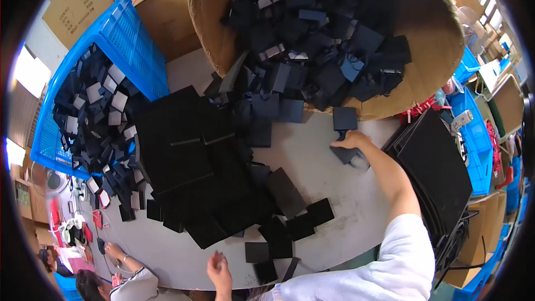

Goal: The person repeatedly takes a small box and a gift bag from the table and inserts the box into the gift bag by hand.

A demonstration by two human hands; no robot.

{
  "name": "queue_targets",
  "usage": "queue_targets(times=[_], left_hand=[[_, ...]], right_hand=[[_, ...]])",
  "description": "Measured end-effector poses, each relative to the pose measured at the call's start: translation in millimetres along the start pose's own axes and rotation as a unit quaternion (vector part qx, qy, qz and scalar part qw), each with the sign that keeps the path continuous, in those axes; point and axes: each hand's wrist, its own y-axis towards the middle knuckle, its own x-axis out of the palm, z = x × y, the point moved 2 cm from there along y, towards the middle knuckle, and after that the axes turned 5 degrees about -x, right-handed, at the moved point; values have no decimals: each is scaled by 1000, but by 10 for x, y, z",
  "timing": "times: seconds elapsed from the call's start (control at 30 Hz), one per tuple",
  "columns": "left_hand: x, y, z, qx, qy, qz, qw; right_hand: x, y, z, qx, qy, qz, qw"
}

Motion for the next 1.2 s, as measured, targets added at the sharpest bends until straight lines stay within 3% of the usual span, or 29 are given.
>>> queue_targets(times=[0.07,0.1,0.13,0.17,0.23,0.27,0.3,0.33,0.37,0.43,0.5,0.53,0.57,0.6,0.67,0.7,0.73,0.83,0.9,0.93,0.97,1.1,1.2], left_hand=[[121,239,765,87,115,10,989],[195,349,1106,120,154,3,981],[378,429,1427,170,89,51,980],[376,502,1642,167,93,59,980],[370,565,2007,111,285,-5,952],[405,514,2164,101,309,-14,946],[457,457,2249,99,313,-9,945],[537,411,2329,109,296,-18,949],[600,381,2405,122,280,-27,952],[664,355,2503,80,302,-63,948],[690,399,2530,96,314,-37,944],[689,414,2520,86,319,-33,943],[696,444,2514,99,308,-21,946],[683,468,2498,114,296,-11,948],[615,510,2384,114,287,-10,951],[581,511,2315,116,278,-10,953],[550,516,2261,132,283,-13,950],[482,504,2132,158,269,-23,950],[450,453,2017,144,254,-46,955],[438,425,1957,129,226,-49,964],[426,409,1923,117,198,-51,972],[383,210,1903,118,211,-83,967],[369,13,1833,133,186,-96,969]], right_hand=[[-444,-356,-498,-170,-175,-57,968],[-571,-330,-723,-300,-135,45,943],[-836,-462,-1111,-375,-106,125,913],[-928,-425,-1461,-486,-28,210,848],[-1124,-469,-2192,-634,50,318,703],[-1091,-362,-2546,-680,39,323,656],[-936,-116,-2953,-716,-70,253,647],[-767,29,-3307,-696,-130,162,687],[-697,68,-3544,-619,-169,88,762],[-497,245,-3747,-587,-255,100,762],[-85,614,-3791,-574,-297,203,736],[-184,438,-3809,-493,-341,112,792],[-310,345,-3793,-474,-368,-28,800],[-197,489,-3749,-501,-405,-25,764],[-341,233,-3450,-452,-447,-59,770],[-301,202,-3266,-443,-410,10,797],[-294,182,-3091,-448,-386,-2,806],[-536,-321,-2595,-476,-418,127,763],[-439,-258,-2199,-447,-408,136,785],[-387,-215,-1948,-473,-391,189,767],[-362,-259,-1839,-466,-397,191,767],[-232,-588,-1298,-447,-423,15,788],[-161,-688,-902,-436,-445,71,779]])
